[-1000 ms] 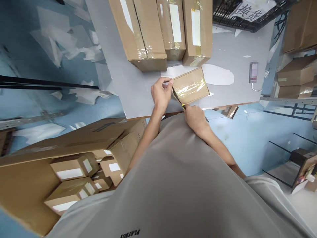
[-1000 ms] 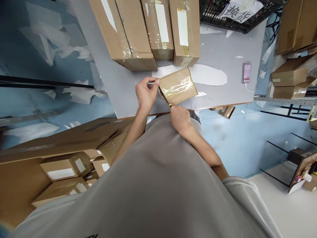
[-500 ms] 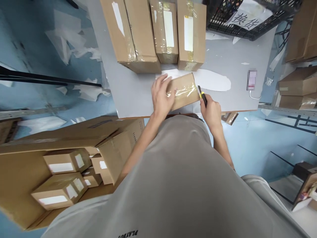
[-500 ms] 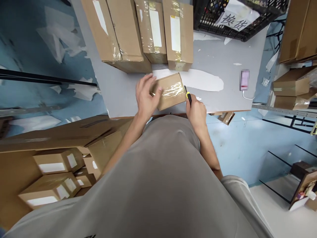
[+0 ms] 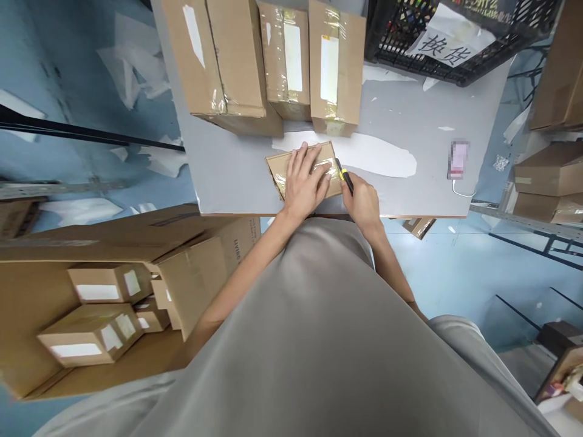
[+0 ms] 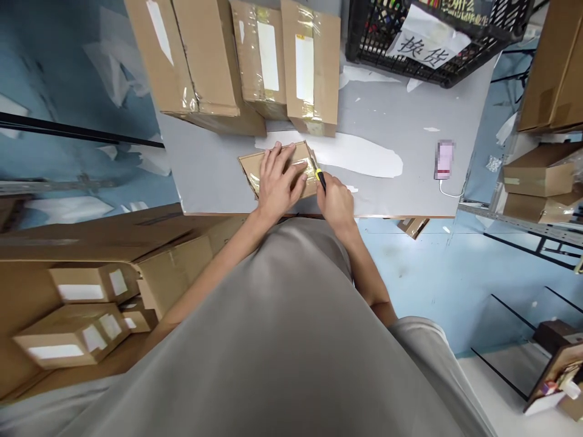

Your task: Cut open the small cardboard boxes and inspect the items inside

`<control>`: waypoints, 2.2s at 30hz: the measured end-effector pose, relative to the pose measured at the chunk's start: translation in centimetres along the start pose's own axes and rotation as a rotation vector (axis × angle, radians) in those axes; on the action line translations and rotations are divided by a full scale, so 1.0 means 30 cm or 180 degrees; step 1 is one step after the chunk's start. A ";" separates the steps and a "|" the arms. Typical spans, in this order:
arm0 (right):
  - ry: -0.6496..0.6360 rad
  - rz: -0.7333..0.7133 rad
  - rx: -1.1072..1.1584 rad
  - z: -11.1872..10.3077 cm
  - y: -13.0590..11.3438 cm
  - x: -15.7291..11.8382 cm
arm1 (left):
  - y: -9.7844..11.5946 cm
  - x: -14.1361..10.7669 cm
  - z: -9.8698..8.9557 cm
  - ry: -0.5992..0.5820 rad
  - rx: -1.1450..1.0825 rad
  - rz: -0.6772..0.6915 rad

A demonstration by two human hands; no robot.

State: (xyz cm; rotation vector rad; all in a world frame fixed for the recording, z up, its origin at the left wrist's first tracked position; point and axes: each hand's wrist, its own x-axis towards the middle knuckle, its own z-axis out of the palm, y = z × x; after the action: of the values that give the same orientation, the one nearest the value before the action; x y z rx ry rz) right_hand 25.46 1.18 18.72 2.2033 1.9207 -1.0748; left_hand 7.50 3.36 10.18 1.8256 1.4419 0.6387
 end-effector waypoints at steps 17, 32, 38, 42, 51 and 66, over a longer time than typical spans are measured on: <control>-0.0464 0.0598 -0.0680 -0.054 -0.143 -0.020 | -0.023 -0.003 0.020 -0.0025 0.0044 0.0175; -0.0399 0.0804 -0.0896 -0.048 -0.186 -0.007 | -0.037 -0.017 0.060 0.0017 0.0099 0.0316; -0.0598 0.0832 -0.1014 -0.070 -0.183 -0.053 | -0.037 -0.017 0.062 0.0039 0.0062 0.0251; -0.0613 0.0765 -0.0962 -0.063 -0.165 -0.044 | -0.042 -0.013 0.065 0.0082 0.0061 0.0206; -0.0509 0.0605 -0.0823 -0.097 -0.139 -0.080 | -0.046 -0.019 0.061 0.0083 0.0164 0.0204; -0.0389 0.0432 -0.0755 -0.077 -0.154 0.004 | -0.047 -0.027 0.063 -0.0033 0.0352 0.0149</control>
State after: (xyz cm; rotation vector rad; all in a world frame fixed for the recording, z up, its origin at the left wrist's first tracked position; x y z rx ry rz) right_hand 22.47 3.42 22.29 2.0553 1.7215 -0.8880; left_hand 7.83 2.31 7.95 1.9503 1.4569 0.5819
